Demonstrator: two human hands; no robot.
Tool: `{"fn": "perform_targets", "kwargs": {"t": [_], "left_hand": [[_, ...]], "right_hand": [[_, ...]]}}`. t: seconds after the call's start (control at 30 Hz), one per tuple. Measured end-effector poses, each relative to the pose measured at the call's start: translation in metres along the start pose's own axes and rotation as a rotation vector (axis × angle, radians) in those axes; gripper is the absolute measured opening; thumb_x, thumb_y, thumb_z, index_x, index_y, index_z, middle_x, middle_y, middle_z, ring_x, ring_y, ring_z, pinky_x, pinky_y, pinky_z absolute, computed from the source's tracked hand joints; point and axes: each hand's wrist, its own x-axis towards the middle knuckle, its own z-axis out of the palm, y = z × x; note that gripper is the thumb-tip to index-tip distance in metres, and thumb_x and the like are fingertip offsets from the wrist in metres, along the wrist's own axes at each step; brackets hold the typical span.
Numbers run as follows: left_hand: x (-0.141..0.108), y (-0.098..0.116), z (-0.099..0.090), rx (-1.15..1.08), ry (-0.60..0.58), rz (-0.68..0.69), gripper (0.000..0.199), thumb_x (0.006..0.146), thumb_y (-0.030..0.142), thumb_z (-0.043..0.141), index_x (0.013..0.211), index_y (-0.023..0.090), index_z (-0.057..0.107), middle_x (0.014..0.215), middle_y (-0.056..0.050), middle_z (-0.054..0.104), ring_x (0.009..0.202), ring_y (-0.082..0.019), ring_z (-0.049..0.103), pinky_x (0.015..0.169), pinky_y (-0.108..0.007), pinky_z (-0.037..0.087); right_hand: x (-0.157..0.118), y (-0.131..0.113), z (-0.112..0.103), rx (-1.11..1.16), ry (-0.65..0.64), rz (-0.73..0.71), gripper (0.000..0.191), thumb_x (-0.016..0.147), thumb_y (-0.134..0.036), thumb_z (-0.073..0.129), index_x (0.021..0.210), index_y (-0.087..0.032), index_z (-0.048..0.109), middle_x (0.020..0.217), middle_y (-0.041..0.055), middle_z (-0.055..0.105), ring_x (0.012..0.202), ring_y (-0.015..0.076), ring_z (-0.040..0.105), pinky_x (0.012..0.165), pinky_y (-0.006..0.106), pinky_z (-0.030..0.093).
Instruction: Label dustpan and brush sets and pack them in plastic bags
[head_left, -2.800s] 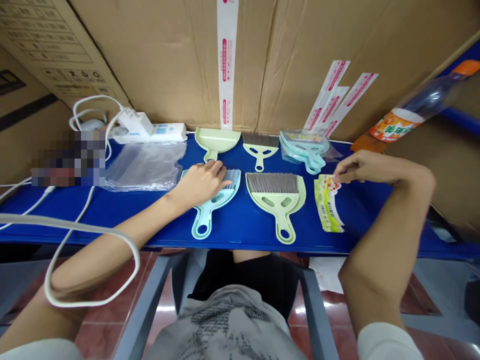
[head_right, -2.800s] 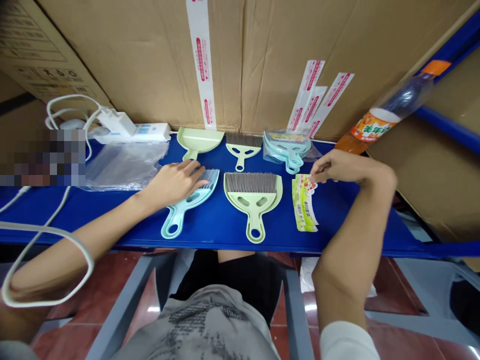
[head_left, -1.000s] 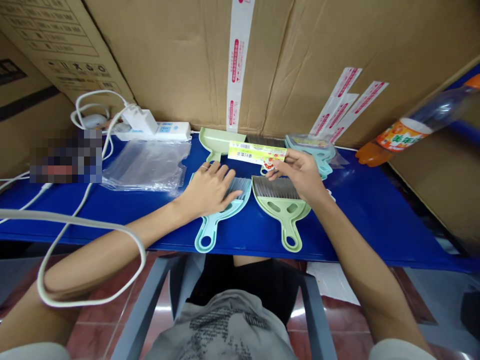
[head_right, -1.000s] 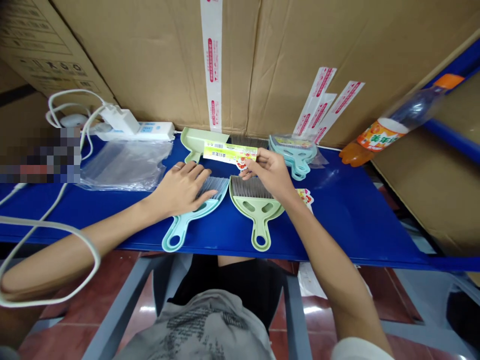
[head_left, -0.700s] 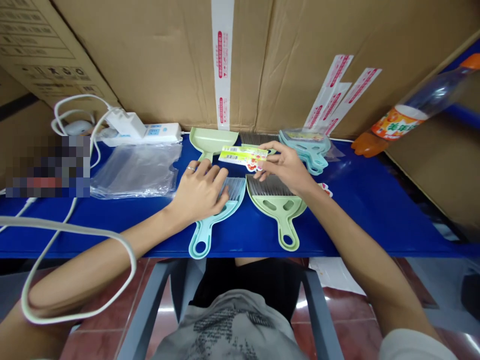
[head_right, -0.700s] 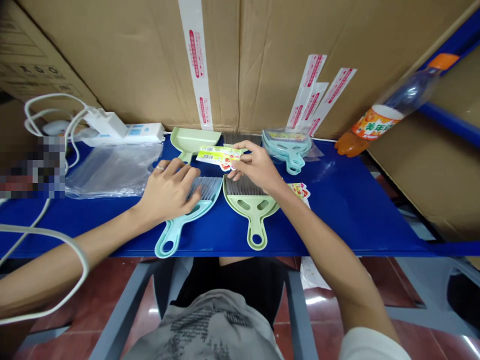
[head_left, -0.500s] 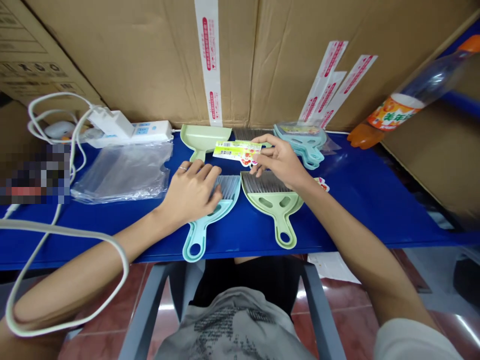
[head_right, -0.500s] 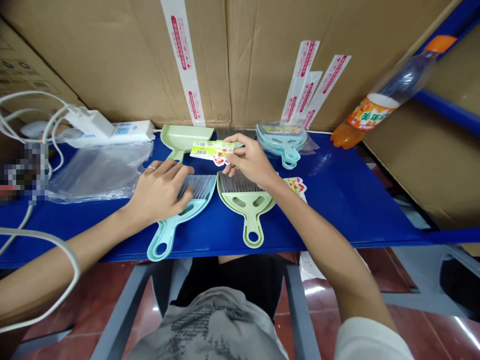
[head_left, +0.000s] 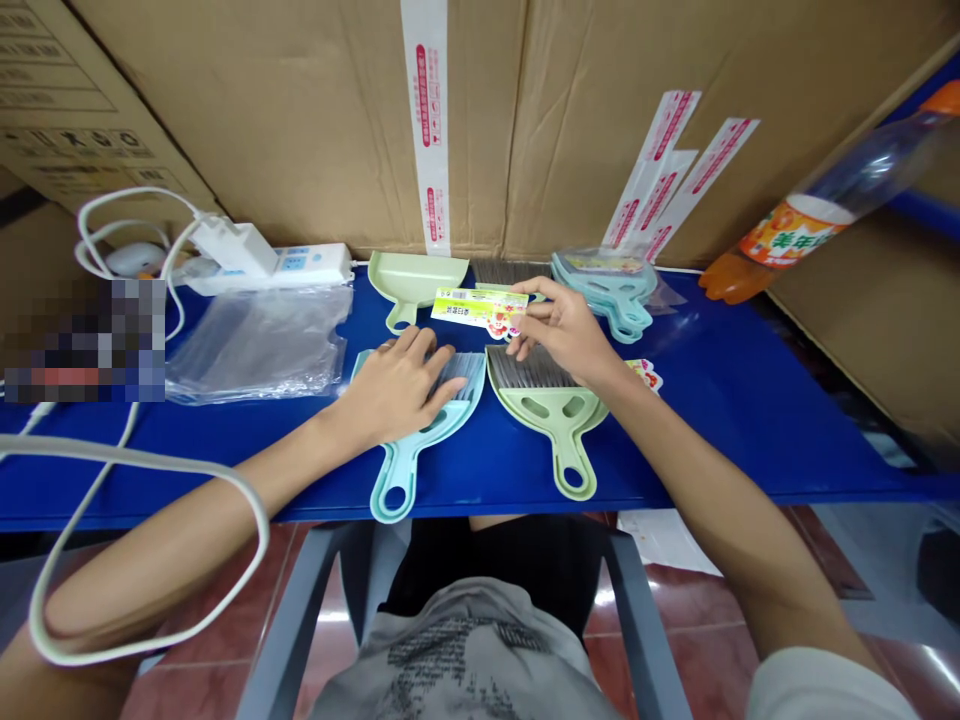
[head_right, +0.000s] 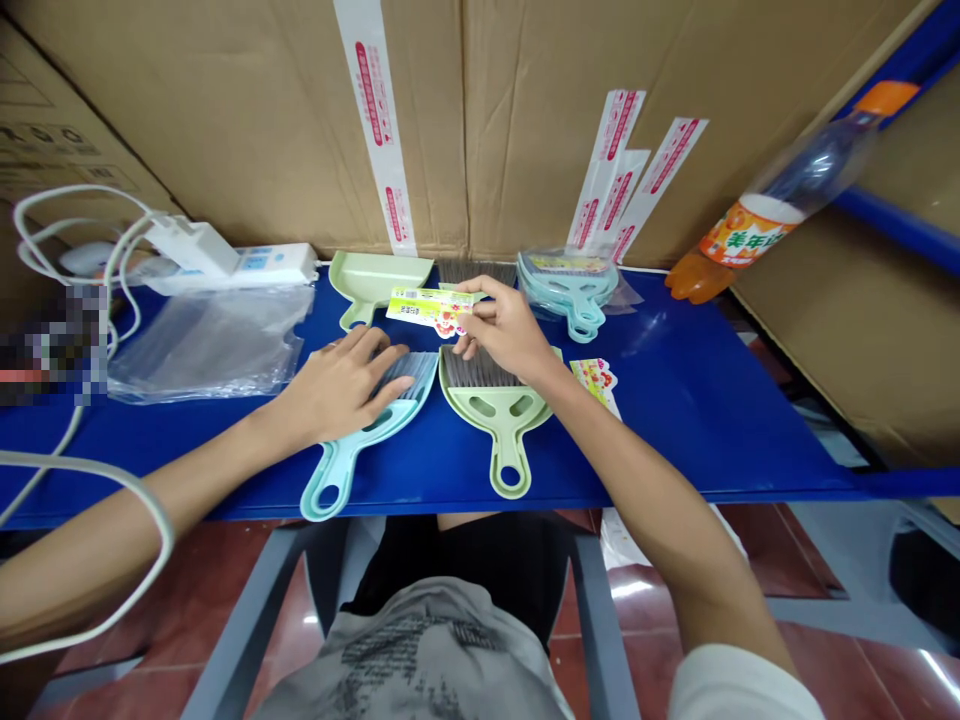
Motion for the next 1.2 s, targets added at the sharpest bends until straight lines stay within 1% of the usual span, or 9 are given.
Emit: {"fn": "perform_targets", "kwargs": {"t": [0.17, 0.33, 0.53, 0.67, 0.8, 0.93, 1.0, 1.1, 1.2], "left_hand": [[0.000, 0.003, -0.005, 0.046, 0.032, -0.018, 0.055, 0.115, 0.054, 0.034, 0.130, 0.015, 0.071, 0.123, -0.019, 0.068, 0.117, -0.037, 0.062, 0.086, -0.048, 0.059], [-0.002, 0.006, -0.007, 0.092, 0.063, 0.004, 0.057, 0.114, 0.057, 0.035, 0.132, 0.015, 0.069, 0.123, -0.021, 0.068, 0.118, -0.040, 0.061, 0.090, -0.052, 0.058], [-0.005, 0.008, -0.008, 0.072, 0.118, -0.019, 0.056, 0.111, 0.060, 0.042, 0.139, 0.019, 0.066, 0.130, -0.023, 0.066, 0.123, -0.043, 0.059, 0.096, -0.056, 0.054], [-0.006, 0.008, -0.010, 0.101, 0.118, -0.004, 0.055, 0.111, 0.060, 0.041, 0.135, 0.018, 0.068, 0.129, -0.024, 0.066, 0.121, -0.043, 0.059, 0.094, -0.056, 0.053], [-0.006, 0.009, -0.013, 0.101, 0.120, -0.013, 0.053, 0.111, 0.059, 0.041, 0.127, 0.018, 0.070, 0.124, -0.024, 0.066, 0.117, -0.043, 0.061, 0.091, -0.055, 0.053], [-0.006, 0.011, -0.015, 0.129, 0.121, -0.009, 0.052, 0.111, 0.058, 0.041, 0.125, 0.019, 0.071, 0.122, -0.023, 0.067, 0.115, -0.043, 0.061, 0.090, -0.055, 0.054], [-0.007, 0.012, -0.016, 0.129, 0.123, -0.007, 0.053, 0.111, 0.059, 0.041, 0.126, 0.018, 0.070, 0.122, -0.023, 0.067, 0.116, -0.043, 0.061, 0.090, -0.055, 0.054], [-0.007, 0.013, -0.016, 0.118, 0.131, -0.014, 0.053, 0.110, 0.059, 0.041, 0.129, 0.019, 0.070, 0.121, -0.023, 0.067, 0.117, -0.043, 0.061, 0.091, -0.055, 0.053], [-0.008, 0.014, -0.016, 0.109, 0.138, -0.014, 0.052, 0.111, 0.059, 0.042, 0.127, 0.019, 0.070, 0.121, -0.023, 0.067, 0.118, -0.043, 0.061, 0.092, -0.055, 0.052]], "right_hand": [[0.001, 0.003, -0.001, 0.023, -0.001, 0.007, 0.039, 0.089, -0.034, 0.083, 0.117, -0.021, 0.060, 0.070, -0.0040, 0.073, 0.058, 0.0155, 0.074, 0.052, 0.025, 0.060], [0.002, 0.004, 0.003, 0.078, -0.058, 0.035, 0.041, 0.088, -0.038, 0.087, 0.115, -0.021, 0.060, 0.074, -0.0022, 0.075, 0.059, 0.0154, 0.075, 0.051, 0.024, 0.060], [0.006, 0.002, 0.016, 0.144, -0.087, 0.124, 0.024, 0.095, -0.029, 0.078, 0.112, -0.021, 0.063, 0.075, -0.0012, 0.076, 0.059, 0.0154, 0.075, 0.052, 0.024, 0.062], [0.007, 0.005, 0.023, 0.188, -0.160, 0.224, 0.015, 0.090, -0.020, 0.080, 0.102, -0.015, 0.073, 0.074, 0.0037, 0.077, 0.063, 0.0149, 0.075, 0.061, 0.025, 0.065], [0.008, 0.013, 0.024, -0.133, -0.126, 0.200, 0.020, 0.088, -0.008, 0.074, 0.106, -0.013, 0.081, 0.065, 0.0008, 0.073, 0.051, 0.0137, 0.065, 0.054, 0.026, 0.057], [0.010, 0.015, 0.022, -0.407, -0.074, 0.009, 0.023, 0.087, -0.007, 0.073, 0.103, -0.016, 0.087, 0.085, 0.0048, 0.081, 0.071, 0.0168, 0.073, 0.070, 0.029, 0.058], [0.012, 0.015, 0.022, -0.371, -0.047, -0.004, 0.019, 0.091, -0.012, 0.073, 0.102, -0.016, 0.087, 0.083, 0.0044, 0.080, 0.069, 0.0159, 0.070, 0.068, 0.029, 0.057], [0.014, 0.016, 0.021, -0.172, 0.010, 0.038, 0.019, 0.094, -0.024, 0.075, 0.108, -0.016, 0.085, 0.072, 0.0014, 0.072, 0.054, 0.0120, 0.059, 0.053, 0.025, 0.049], [0.016, 0.019, 0.022, -0.004, -0.049, 0.069, 0.023, 0.095, -0.030, 0.075, 0.113, -0.017, 0.082, 0.073, 0.0015, 0.072, 0.052, 0.0117, 0.057, 0.048, 0.024, 0.047]]}}
